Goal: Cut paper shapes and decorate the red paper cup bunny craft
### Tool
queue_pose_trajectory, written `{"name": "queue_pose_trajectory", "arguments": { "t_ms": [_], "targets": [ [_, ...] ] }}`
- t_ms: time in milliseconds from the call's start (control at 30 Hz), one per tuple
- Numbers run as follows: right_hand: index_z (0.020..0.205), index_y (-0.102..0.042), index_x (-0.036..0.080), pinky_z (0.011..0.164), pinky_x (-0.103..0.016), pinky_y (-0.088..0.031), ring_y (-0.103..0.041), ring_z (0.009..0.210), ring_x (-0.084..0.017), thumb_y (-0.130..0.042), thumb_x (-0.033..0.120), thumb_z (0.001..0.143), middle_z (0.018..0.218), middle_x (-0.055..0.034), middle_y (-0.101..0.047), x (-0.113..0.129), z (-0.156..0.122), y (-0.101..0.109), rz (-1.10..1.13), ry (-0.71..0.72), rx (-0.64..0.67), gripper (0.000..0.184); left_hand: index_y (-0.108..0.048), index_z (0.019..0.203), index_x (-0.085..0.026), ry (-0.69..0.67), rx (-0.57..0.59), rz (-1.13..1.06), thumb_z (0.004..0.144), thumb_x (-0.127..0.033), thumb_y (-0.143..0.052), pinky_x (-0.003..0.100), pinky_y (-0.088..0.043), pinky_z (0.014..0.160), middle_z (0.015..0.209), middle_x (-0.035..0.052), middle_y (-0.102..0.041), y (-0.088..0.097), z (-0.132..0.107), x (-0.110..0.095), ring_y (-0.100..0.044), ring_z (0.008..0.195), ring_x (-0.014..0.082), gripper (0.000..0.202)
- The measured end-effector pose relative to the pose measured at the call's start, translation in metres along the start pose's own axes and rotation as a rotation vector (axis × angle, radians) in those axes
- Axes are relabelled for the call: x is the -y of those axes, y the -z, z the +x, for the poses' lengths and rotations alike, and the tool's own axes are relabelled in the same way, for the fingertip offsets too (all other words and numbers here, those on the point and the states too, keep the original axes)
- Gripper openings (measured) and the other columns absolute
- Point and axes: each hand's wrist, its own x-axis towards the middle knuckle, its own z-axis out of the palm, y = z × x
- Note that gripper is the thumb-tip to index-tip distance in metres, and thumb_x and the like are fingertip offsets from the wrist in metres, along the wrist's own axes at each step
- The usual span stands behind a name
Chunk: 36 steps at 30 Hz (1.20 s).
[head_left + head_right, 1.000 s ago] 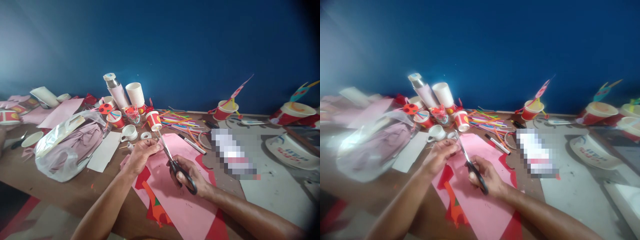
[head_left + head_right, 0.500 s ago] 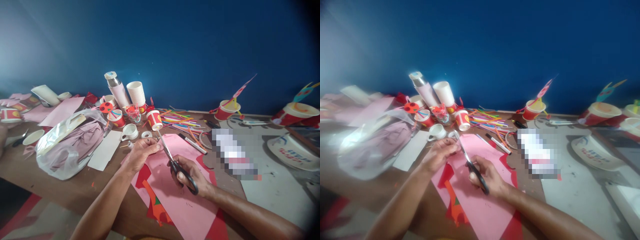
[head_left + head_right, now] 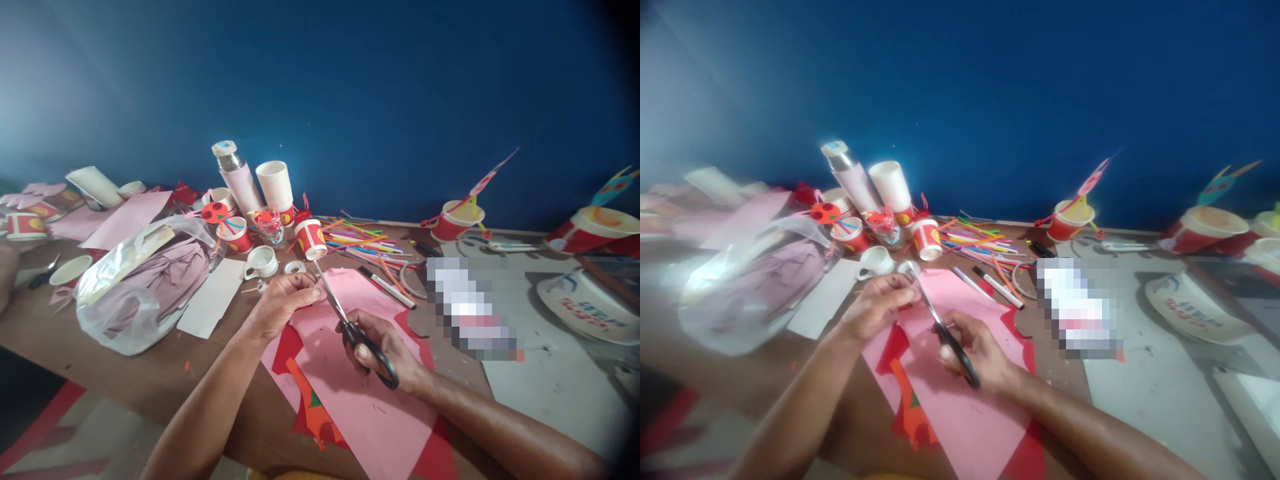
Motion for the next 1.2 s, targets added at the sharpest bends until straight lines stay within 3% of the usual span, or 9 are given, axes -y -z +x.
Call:
{"name": "queue_pose_trajectory", "arguments": {
  "t_ms": [533, 900, 1100, 1200],
  "targets": [
    [0.094, -0.049, 0.015, 0.04, -0.019, -0.033, -0.041, 0.044, -0.005, -0.065, 0.05, 0.074, 0.061, 0.0051, -0.045, 0.001, 0.0, 0.002, -0.02, -0.044, 0.033, 0.043, -0.062, 0.063, -0.014, -0.017, 0.007, 0.009, 0.063, -0.021, -0.072, 0.024, -0.04, 0.063, 0.067, 0.0013, -0.064, 0.002, -0.003, -0.01, -0.056, 0.063, 0.0113, 0.012],
    [0.096, -0.051, 0.016, 0.043, -0.02, -0.036, -0.042, 0.046, -0.007, -0.064, 0.05, 0.074, 0.062, 0.0037, -0.048, 0.002, -0.001, 0.006, -0.062, -0.057, 0.014, 0.042, -0.065, 0.069, -0.013, -0.005, 0.006, 0.046, 0.069, -0.026, -0.07, 0.024, -0.04, 0.064, 0.071, 0.0017, -0.062, 0.004, -0.001, -0.004, -0.054, 0.063, 0.0102, 0.015],
    [0.092, -0.05, 0.016, 0.041, -0.021, -0.038, -0.044, 0.044, -0.008, -0.063, 0.054, 0.072, 0.058, 0.0044, -0.048, 0.009, 0.002, 0.003, -0.081, -0.034, -0.069, 0.044, -0.067, 0.083, -0.013, -0.12, 0.054, -0.004, 0.07, -0.034, -0.07, 0.029, -0.043, 0.076, 0.092, 0.0074, -0.063, -0.009, -0.001, -0.003, -0.057, 0.086, 0.0189, 0.024],
    [0.092, -0.05, 0.016, 0.041, -0.021, -0.038, -0.045, 0.043, -0.008, -0.063, 0.054, 0.072, 0.057, 0.0047, -0.048, 0.009, 0.002, 0.001, -0.086, -0.025, -0.072, 0.045, -0.068, 0.083, -0.015, -0.15, -0.013, -0.034, 0.066, -0.033, -0.074, 0.03, -0.044, 0.078, 0.093, 0.0074, -0.063, -0.015, -0.002, -0.002, -0.057, 0.088, 0.0199, 0.026]
  ]
}}
